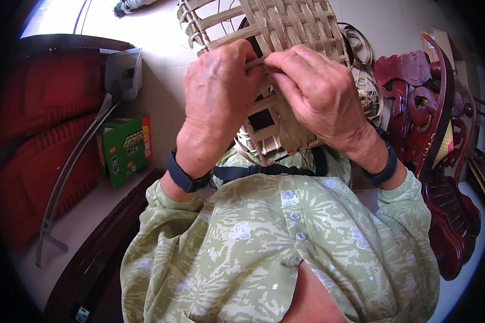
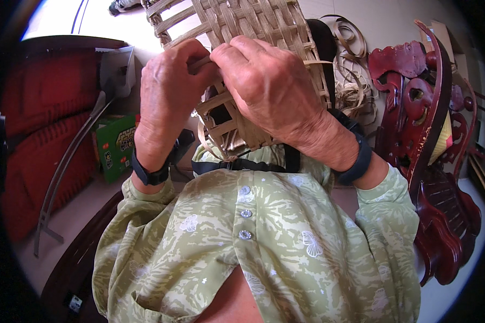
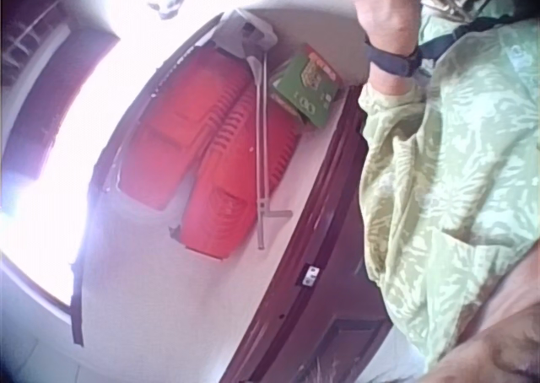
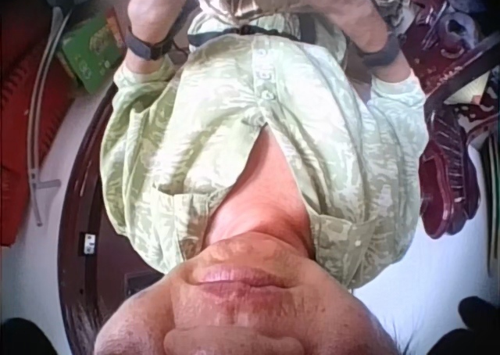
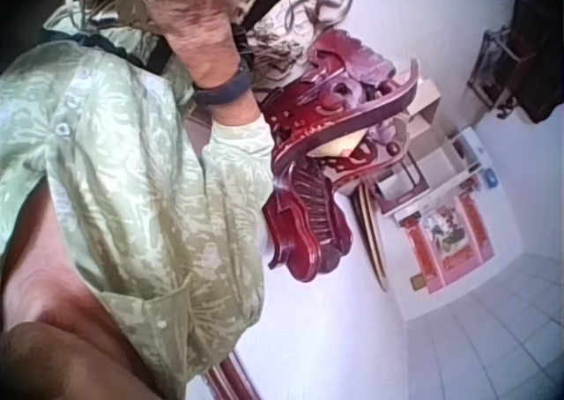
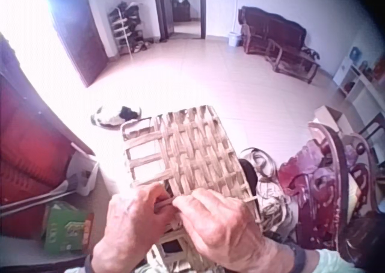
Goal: The person weaves a basket by threading thin, light-colored strips through a pre-existing woven base and along the sides.
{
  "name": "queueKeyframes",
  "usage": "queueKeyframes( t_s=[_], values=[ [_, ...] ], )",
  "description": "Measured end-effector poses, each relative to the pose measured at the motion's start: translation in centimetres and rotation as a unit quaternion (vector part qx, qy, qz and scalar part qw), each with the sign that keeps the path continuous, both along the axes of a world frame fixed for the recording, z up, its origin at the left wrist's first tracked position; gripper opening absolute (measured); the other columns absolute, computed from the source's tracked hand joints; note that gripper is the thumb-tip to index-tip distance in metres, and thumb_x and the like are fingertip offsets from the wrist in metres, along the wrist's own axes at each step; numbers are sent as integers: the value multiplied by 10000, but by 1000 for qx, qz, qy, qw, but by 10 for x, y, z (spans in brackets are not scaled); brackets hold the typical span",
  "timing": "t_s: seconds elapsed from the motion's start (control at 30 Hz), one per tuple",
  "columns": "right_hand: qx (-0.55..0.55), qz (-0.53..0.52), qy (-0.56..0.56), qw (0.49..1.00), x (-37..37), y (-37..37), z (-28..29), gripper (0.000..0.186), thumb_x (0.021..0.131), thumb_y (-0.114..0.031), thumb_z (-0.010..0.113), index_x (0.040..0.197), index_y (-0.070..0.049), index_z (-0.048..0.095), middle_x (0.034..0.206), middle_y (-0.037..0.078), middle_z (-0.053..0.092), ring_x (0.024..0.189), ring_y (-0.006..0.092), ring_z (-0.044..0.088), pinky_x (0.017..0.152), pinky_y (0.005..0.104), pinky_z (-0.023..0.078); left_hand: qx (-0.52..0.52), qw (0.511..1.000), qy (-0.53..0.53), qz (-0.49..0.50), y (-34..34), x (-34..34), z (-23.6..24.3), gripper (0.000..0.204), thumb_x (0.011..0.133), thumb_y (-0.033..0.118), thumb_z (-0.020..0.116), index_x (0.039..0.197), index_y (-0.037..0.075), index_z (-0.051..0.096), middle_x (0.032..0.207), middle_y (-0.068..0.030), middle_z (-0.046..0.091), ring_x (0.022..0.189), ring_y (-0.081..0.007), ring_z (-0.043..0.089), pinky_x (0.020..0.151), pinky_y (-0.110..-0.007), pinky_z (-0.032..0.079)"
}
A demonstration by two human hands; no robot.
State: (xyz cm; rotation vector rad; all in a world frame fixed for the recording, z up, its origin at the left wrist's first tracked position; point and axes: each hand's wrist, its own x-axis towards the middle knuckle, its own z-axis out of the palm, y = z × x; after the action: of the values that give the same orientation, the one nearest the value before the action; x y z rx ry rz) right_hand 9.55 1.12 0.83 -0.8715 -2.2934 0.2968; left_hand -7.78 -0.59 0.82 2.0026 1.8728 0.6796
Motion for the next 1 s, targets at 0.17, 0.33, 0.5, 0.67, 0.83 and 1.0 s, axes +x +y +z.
queueKeyframes(
  t_s=[0.17, 0.33, 0.5, 0.67, 0.83, 1.0],
  values=[
    [-28, -2, 10, 1000, -3, -1, 4, 171, 792, -4, 683, 939, -24, 598, 834, 121, 612, 790, 306, 664, 690, 408, 550, 44, 998, -30, -18, -6, -1, -5, 128, 792, 122, 720, 843, 42, 635, 757, -155, 671, 725, -371, 660, 651, -456, 503],
    [-46, -15, -17, 999, -10, -5, 4, 160, 798, -31, 700, 903, -36, 580, 799, 118, 600, 773, 313, 657, 679, 417, 544, 7, 996, -79, -50, -11, -13, 1, 183, 822, 132, 747, 975, 54, 685, 838, -133, 719, 775, -279, 725, 706, -338, 558],
    [-123, -84, -21, 989, -13, -12, 8, 206, 830, -77, 722, 966, -41, 572, 838, 134, 661, 741, 308, 683, 654, 405, 544, 56, 996, -63, -4, -14, -6, -9, 156, 780, 91, 694, 899, 56, 600, 803, -123, 679, 756, -345, 667, 640, -438, 515],
    [-232, -135, -16, 963, 7, -32, 20, 177, 836, -132, 749, 870, -59, 592, 759, 115, 661, 681, 324, 664, 612, 423, 520, 105, 992, -40, 53, -16, 5, -19, 190, 758, 99, 695, 913, 93, 586, 772, -81, 671, 708, -304, 663, 623, -420, 520],
    [-196, -132, -34, 971, -1, -29, 11, 113, 845, -111, 697, 824, -56, 601, 750, 120, 659, 667, 337, 663, 604, 437, 517, 137, 989, -19, 55, -16, 9, -23, 214, 759, 100, 696, 951, 92, 603, 785, -75, 673, 734, -303, 663, 640, -419, 527],
    [-236, -141, -17, 961, -9, -14, 15, 124, 806, -160, 694, 787, -49, 642, 668, 127, 667, 654, 333, 686, 632, 430, 547, 150, 988, 19, 28, -19, 8, -24, 184, 795, 98, 694, 960, 86, 613, 826, -84, 686, 778, -315, 664, 662, -417, 534]
  ],
)
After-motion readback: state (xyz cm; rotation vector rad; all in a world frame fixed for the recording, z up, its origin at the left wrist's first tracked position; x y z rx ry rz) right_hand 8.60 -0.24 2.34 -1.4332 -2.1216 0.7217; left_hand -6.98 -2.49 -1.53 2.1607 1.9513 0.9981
